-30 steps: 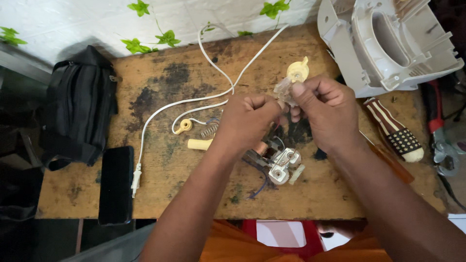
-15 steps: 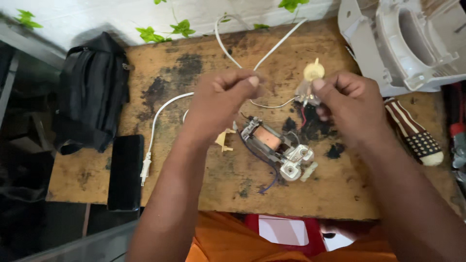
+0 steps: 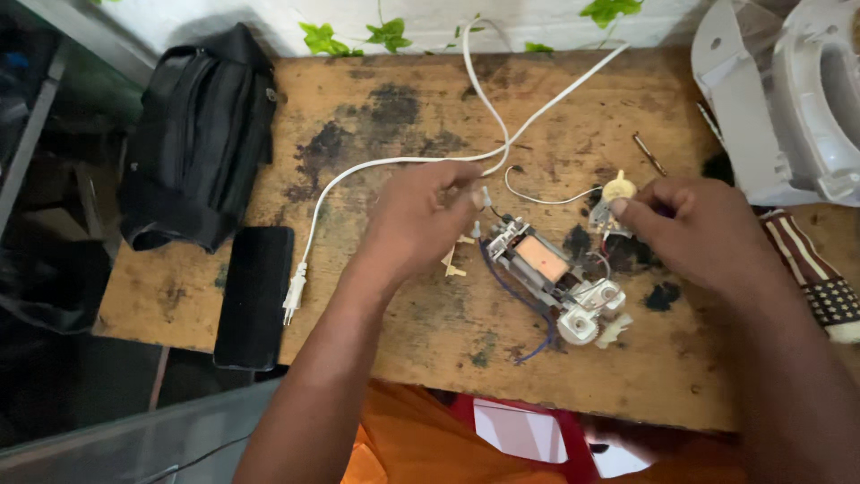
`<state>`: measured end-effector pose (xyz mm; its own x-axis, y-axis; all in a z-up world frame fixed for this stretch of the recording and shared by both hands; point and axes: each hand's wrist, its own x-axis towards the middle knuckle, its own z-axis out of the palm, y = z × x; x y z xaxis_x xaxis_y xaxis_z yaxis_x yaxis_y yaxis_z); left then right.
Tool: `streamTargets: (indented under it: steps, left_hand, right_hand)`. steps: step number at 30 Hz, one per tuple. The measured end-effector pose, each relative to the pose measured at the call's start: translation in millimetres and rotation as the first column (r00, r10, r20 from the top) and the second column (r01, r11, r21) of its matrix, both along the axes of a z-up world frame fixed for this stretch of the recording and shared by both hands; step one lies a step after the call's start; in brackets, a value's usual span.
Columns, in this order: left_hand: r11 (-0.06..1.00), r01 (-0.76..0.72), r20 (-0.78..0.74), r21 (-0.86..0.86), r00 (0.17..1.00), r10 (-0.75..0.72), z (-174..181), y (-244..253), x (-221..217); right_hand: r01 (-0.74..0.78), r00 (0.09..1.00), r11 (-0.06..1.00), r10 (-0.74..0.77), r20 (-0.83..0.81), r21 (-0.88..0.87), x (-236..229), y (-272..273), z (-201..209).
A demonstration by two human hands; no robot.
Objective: The person manipulates a small yellow plastic component attached to a wire, repeatedly twisting and pulling the wire with both hands. The workspace contains a disassembled motor assembly, a power cord, and various tools on a wooden table.
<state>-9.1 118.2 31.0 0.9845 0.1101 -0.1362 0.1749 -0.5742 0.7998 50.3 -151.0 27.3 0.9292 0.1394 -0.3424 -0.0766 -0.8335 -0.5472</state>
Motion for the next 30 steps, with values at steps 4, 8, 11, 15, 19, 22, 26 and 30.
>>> streamTargets:
  steps: [4,8,11,15,19,22,26,30]
  left_hand:
    - [0.972,0.209,0.366,0.105,0.901,-0.233,-45.4,11.8,6.6]
    - [0.891,0.355,0.296,0.284,0.851,-0.434,-34.5,8.2,9.6]
    - [0.866,0.403,0.144,0.296,0.877,-0.458,-28.0,5.9,11.4]
    - [0.796,0.488,-0.024,0.358,0.857,-0.515,-2.2,-1.0,15.6]
    - [0.82,0.458,0.233,0.343,0.805,-0.546,-30.3,5.8,18.0]
    - [0.803,0.446,0.297,0.395,0.765,-0.571,-37.5,4.4,21.3]
    - [0.762,0.403,0.304,0.507,0.743,-0.596,-40.2,0.1,25.4]
    - [0.685,0.326,0.314,0.651,0.706,-0.635,-39.8,-4.6,19.0]
  right_hand:
    - [-0.134,0.973,0.984,0.152,0.176,-0.114,11.1,-14.3,-32.6]
    - [-0.057,0.995,0.99,0.067,0.073,-0.125,5.4,-4.9,-19.0]
    - [-0.063,0.994,0.984,0.076,0.075,-0.165,5.0,-3.6,-20.2]
    - [-0.116,0.978,0.978,0.143,0.153,-0.172,9.2,-7.8,-30.0]
    - [-0.043,0.993,0.981,0.063,0.103,-0.189,5.2,1.4,-19.5]
    - [-0.029,0.995,0.986,0.045,0.093,-0.164,4.9,1.2,-19.1]
    - [-0.035,0.993,0.991,0.049,0.107,-0.132,8.2,-3.7,-28.1]
    - [-0.009,0.999,0.995,0.013,0.048,-0.099,3.2,2.8,-12.1]
